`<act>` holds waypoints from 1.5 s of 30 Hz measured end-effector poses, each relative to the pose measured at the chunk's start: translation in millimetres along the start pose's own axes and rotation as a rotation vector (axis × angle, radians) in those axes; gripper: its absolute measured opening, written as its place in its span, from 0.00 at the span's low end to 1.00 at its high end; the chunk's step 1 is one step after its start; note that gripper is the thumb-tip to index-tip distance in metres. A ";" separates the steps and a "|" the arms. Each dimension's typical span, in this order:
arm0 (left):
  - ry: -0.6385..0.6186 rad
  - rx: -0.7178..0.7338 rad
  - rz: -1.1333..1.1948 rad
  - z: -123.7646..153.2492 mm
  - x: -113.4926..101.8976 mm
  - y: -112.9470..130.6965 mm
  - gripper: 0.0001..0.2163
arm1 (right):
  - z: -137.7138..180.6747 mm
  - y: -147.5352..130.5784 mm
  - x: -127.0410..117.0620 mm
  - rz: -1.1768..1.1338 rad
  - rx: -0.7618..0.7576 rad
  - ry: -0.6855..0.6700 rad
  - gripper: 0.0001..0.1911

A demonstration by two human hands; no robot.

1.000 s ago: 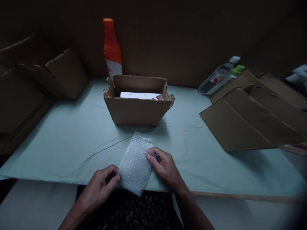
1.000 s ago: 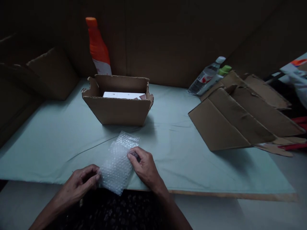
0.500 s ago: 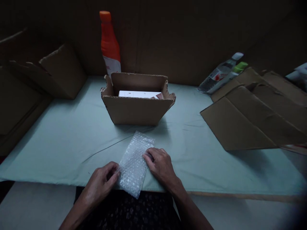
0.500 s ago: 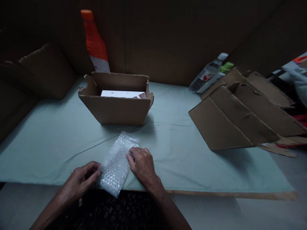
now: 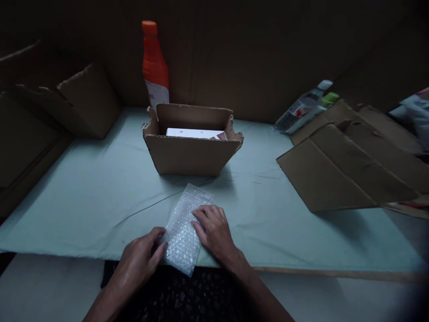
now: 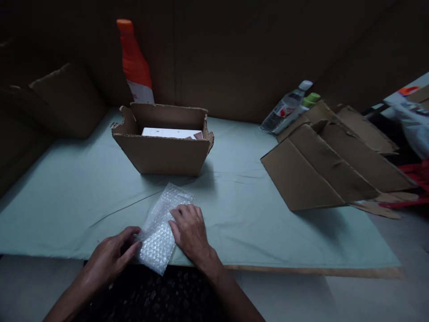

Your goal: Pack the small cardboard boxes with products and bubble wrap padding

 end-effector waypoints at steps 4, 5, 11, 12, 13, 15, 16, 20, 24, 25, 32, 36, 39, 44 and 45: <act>0.016 0.034 0.067 8.1 -4.1 -1.8 0.14 | 0.3 -0.1 2.7 -0.010 0.001 0.005 0.07; 0.047 0.047 0.085 9.4 -6.1 -1.9 0.14 | 0.4 0.0 2.5 -0.012 0.002 0.007 0.07; 0.287 0.403 -0.021 15.1 -14.3 9.7 0.13 | 0.6 0.1 1.3 -0.017 0.000 0.009 0.08; 0.259 0.475 -0.069 15.8 -12.4 11.8 0.15 | 0.6 0.1 1.2 -0.017 0.001 0.008 0.08; 0.221 0.532 -0.122 16.4 -9.8 13.0 0.16 | 0.5 0.3 1.1 -0.018 0.002 0.007 0.08; 0.155 0.598 -0.225 16.9 -3.7 12.6 0.18 | 0.3 0.8 1.0 -0.023 0.004 0.004 0.08; 0.140 0.613 -0.271 16.8 -0.8 11.2 0.19 | 0.4 1.2 1.0 -0.025 0.004 0.004 0.08; 0.123 0.658 -0.371 15.2 6.2 3.7 0.21 | 1.1 2.6 1.3 -0.038 0.006 0.006 0.08; 0.087 0.679 -0.408 14.3 8.5 -1.7 0.23 | 1.2 2.5 0.6 -0.055 0.015 -0.008 0.08; 0.087 0.682 -0.413 14.5 8.9 -2.5 0.23 | 1.0 2.2 0.2 -0.056 0.015 -0.007 0.08; 0.164 0.685 -0.342 14.2 10.5 -0.8 0.20 | -0.3 2.0 0.0 -0.056 0.018 0.000 0.08; 0.219 0.711 -0.301 13.1 5.9 6.4 0.19 | 0.2 3.0 0.9 -0.049 0.012 -0.005 0.08; 0.239 0.744 -0.249 10.9 0.7 14.7 0.18 | 0.5 3.5 1.4 -0.048 0.002 -0.004 0.08; 0.163 0.761 -0.148 3.6 0.5 26.8 0.17 | 0.1 2.8 1.1 -0.035 -0.009 -0.016 0.09; 0.152 0.747 -0.129 2.0 1.4 27.8 0.16 | -0.2 2.7 0.5 -0.034 -0.015 -0.014 0.09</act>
Point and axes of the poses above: each hand's wrist, its own z-axis away from the middle knuckle, its own x-axis out of the palm, y = z × x, the point moved 2 cm from there along -z, towards the middle knuckle, and after that the axes turned 1 degree about x, right-handed, at the moved point
